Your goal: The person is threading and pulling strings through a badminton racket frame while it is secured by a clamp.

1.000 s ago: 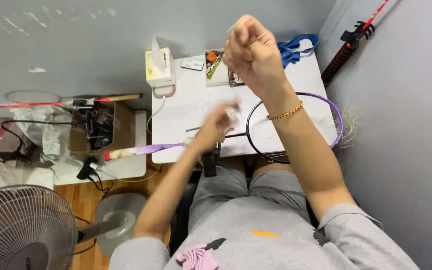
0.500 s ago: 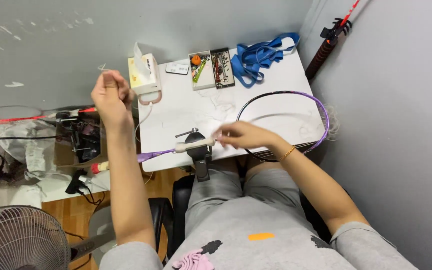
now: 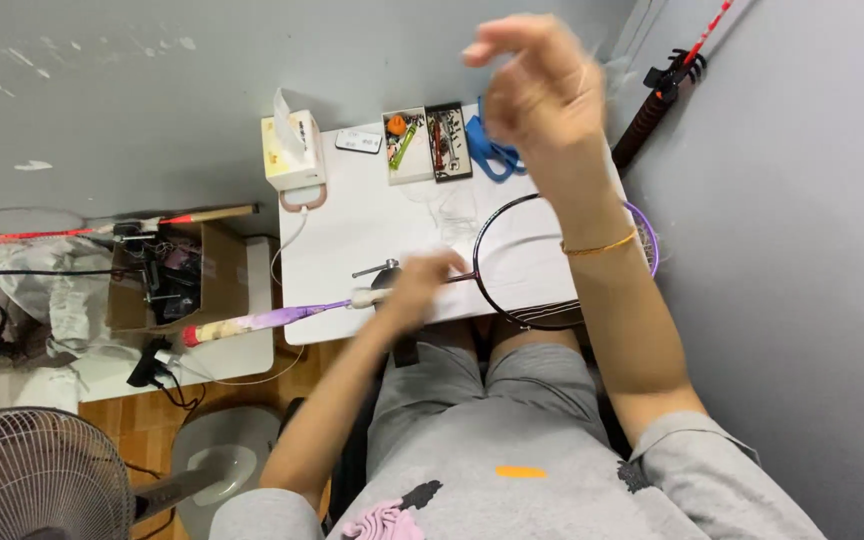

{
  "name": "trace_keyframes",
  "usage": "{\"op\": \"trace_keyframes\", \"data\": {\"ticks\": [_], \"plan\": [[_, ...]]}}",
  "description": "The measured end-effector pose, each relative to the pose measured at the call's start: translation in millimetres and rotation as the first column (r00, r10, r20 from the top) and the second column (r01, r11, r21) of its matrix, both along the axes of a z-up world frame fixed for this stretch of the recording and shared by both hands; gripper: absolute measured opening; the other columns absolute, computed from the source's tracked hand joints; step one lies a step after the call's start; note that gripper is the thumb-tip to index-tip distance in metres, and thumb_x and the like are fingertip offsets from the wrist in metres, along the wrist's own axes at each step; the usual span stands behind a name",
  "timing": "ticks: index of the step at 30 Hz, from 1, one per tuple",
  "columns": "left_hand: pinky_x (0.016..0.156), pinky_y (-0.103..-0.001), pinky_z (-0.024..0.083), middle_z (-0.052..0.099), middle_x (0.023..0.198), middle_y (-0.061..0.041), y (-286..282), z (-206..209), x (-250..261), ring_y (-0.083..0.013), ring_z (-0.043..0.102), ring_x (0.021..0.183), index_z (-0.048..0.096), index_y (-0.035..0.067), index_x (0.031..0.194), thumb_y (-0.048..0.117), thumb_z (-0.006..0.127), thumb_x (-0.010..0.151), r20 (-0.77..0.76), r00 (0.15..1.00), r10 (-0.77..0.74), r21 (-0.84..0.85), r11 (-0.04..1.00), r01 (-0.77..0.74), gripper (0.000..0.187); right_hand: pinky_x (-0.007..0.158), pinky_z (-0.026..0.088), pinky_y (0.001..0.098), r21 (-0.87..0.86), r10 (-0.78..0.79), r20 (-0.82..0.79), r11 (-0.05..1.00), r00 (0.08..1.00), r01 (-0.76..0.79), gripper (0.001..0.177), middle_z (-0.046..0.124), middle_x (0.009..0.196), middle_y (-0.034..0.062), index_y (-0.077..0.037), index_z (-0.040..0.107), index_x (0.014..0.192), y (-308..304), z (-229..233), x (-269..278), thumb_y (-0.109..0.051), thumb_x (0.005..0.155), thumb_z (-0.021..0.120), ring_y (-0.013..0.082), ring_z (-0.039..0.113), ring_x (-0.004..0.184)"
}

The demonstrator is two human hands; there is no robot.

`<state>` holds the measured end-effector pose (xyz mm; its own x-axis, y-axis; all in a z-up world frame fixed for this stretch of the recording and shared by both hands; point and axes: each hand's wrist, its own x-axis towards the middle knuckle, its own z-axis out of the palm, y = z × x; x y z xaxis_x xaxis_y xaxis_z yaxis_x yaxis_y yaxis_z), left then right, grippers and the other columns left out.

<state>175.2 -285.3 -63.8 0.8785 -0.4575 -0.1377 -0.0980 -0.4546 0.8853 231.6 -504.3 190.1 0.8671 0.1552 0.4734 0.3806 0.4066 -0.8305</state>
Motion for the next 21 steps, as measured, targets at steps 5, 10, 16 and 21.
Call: {"op": "trace_keyframes", "data": {"ticks": [5,10,16,21], "plan": [[0.059,-0.022,0.037,0.062,0.087,0.000,114,92,49,-0.0077,0.048,0.070,0.068,0.008,0.102,0.012,0.052,0.103,0.064,0.791,0.608,-0.726,0.573,-0.381,0.016,0.088,0.059,0.0319,-0.586,0.130,0.183,0.810,0.974,0.003,0.042,0.063,0.132,0.0117,-0.005,0.060,0.137,13,-173,-10,-0.020,0.100,0.071,0.0191,0.067,0.102],[0.053,-0.019,0.035,0.052,0.071,0.004,127,111,37,-0.0042,0.042,0.060,0.069,0.008,0.097,0.033,0.052,0.113,0.006,0.707,0.707,-0.683,0.520,-0.513,0.034,0.077,0.051,0.0306,-0.645,0.380,-0.426,0.509,0.821,-0.570,0.037,0.073,0.109,0.0037,-0.010,0.065,0.126,26,-211,-23,-0.037,0.101,0.065,0.0153,0.062,0.081],[0.069,-0.017,0.044,0.069,0.125,-0.003,30,50,1,-0.0014,0.053,0.085,0.054,0.010,0.151,0.017,0.059,0.106,0.157,0.921,0.357,-0.514,0.826,-0.233,0.046,0.072,0.044,0.0250,0.514,0.494,0.004,0.745,0.870,-0.425,0.023,0.048,0.077,-0.0035,-0.015,0.054,0.097,7,-62,23,-0.030,0.115,0.056,0.0098,0.048,0.073],[0.073,-0.024,0.052,0.075,0.110,-0.003,-20,8,-4,-0.0105,0.058,0.078,0.073,0.007,0.122,0.006,0.065,0.097,0.019,1.000,0.009,-0.327,0.945,-0.002,0.026,0.073,0.041,0.0256,0.435,0.305,0.091,0.844,0.948,-0.314,0.019,0.052,0.089,-0.0027,-0.008,0.060,0.106,-1,-19,29,-0.024,0.117,0.059,0.0088,0.046,0.079]]}}
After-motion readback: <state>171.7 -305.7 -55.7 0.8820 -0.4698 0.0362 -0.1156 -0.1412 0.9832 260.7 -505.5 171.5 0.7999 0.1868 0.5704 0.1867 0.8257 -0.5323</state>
